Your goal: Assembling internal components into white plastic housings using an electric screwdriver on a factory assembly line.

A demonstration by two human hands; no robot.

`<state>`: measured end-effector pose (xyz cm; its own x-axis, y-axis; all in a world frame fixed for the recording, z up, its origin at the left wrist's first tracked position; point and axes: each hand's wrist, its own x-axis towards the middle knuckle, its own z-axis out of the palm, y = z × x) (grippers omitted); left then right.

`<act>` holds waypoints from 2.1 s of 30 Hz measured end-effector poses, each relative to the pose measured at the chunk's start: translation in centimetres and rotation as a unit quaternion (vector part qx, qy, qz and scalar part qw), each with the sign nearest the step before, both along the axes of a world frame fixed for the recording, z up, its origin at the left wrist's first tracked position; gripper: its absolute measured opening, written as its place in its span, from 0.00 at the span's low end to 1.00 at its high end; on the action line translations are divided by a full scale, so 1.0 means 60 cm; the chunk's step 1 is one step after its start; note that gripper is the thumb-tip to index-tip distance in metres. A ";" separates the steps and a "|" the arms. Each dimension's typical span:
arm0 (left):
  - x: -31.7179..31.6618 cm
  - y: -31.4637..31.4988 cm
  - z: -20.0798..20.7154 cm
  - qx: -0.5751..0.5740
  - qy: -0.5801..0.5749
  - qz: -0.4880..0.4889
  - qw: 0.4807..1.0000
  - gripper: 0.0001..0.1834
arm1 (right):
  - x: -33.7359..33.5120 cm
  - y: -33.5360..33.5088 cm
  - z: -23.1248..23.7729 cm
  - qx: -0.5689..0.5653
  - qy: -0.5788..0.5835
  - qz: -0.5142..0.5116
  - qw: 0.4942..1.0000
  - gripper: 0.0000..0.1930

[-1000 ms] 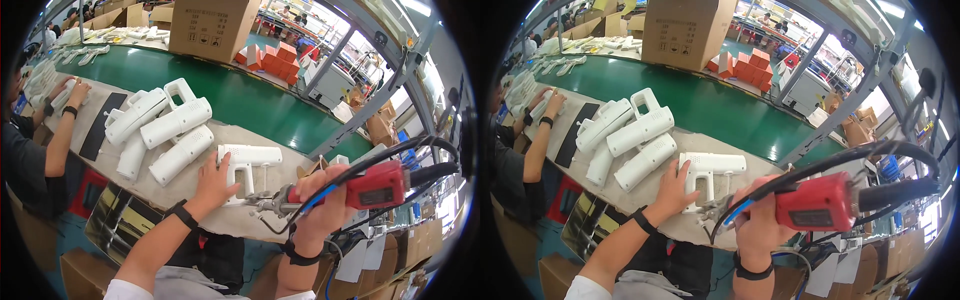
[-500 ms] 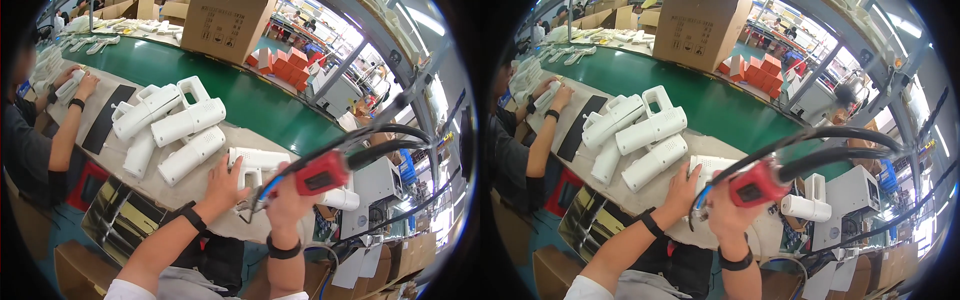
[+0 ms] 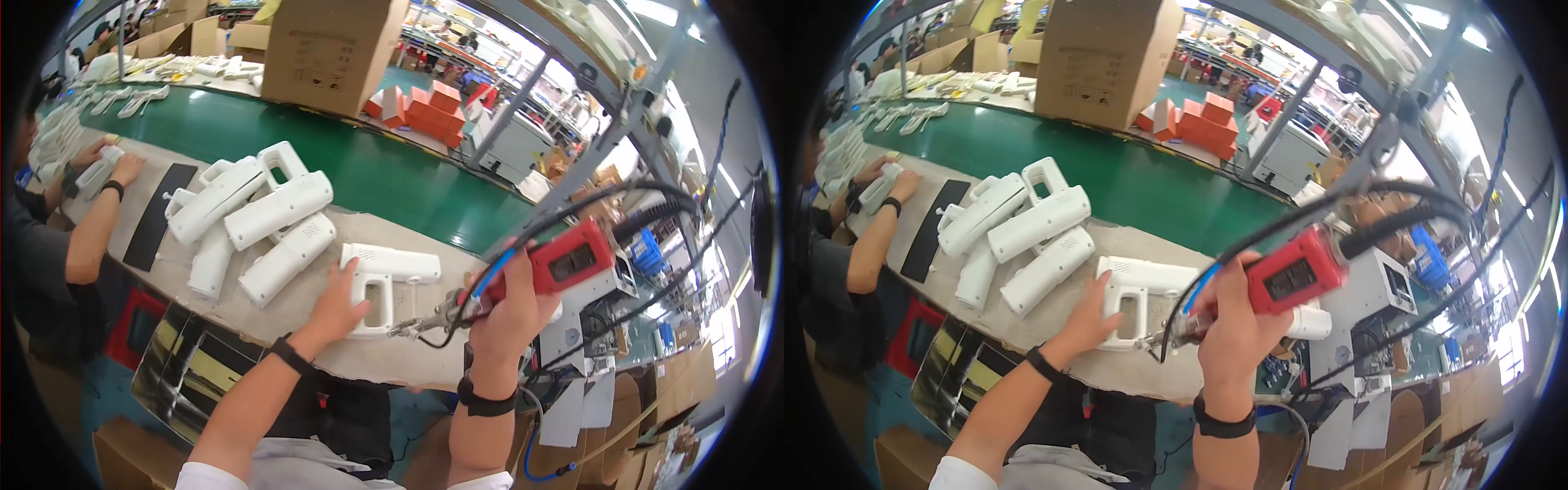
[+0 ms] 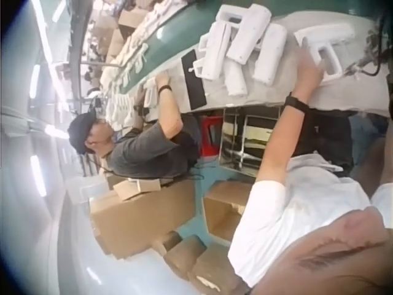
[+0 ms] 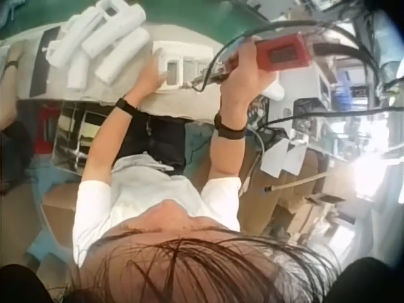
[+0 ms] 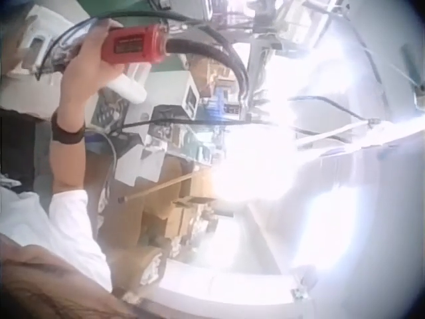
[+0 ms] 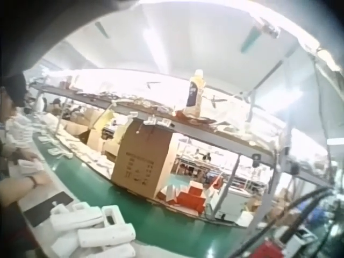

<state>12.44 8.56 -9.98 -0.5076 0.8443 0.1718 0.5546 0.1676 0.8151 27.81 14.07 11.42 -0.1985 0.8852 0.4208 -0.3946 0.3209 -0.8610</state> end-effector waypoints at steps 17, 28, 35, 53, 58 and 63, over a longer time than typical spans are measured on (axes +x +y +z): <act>0.003 -0.330 0.065 0.079 -0.342 -0.186 0.918 0.50 | 0.262 -0.133 -0.293 -0.378 -0.080 0.393 0.835 0.33; 0.124 -0.177 0.069 0.079 -0.264 -0.472 0.838 0.49 | 0.627 -0.245 -0.366 -0.435 -0.011 0.039 0.900 0.31; 0.092 -0.167 0.066 0.084 -0.274 -0.411 0.866 0.38 | 0.915 -0.457 -0.415 -0.430 0.085 -0.449 0.779 0.21; -0.028 -0.224 0.154 0.094 -0.111 -0.122 0.982 0.31 | 0.627 -0.264 -0.264 -0.407 -0.072 0.181 0.892 0.13; -0.017 -0.233 0.179 0.117 -0.023 -0.130 0.984 0.31 | 0.423 -0.157 -0.186 -0.147 -0.062 0.378 0.912 0.25; 0.016 -0.212 0.213 0.061 0.217 -0.132 0.965 0.33 | 0.199 -0.102 -0.114 0.026 -0.204 0.060 0.977 0.28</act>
<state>13.42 -4.17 2.78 -0.1356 0.8945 0.4261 0.8586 -0.1085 0.5011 39.73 7.97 4.56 -0.4603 0.8249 0.3281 -0.0593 0.3401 -0.9385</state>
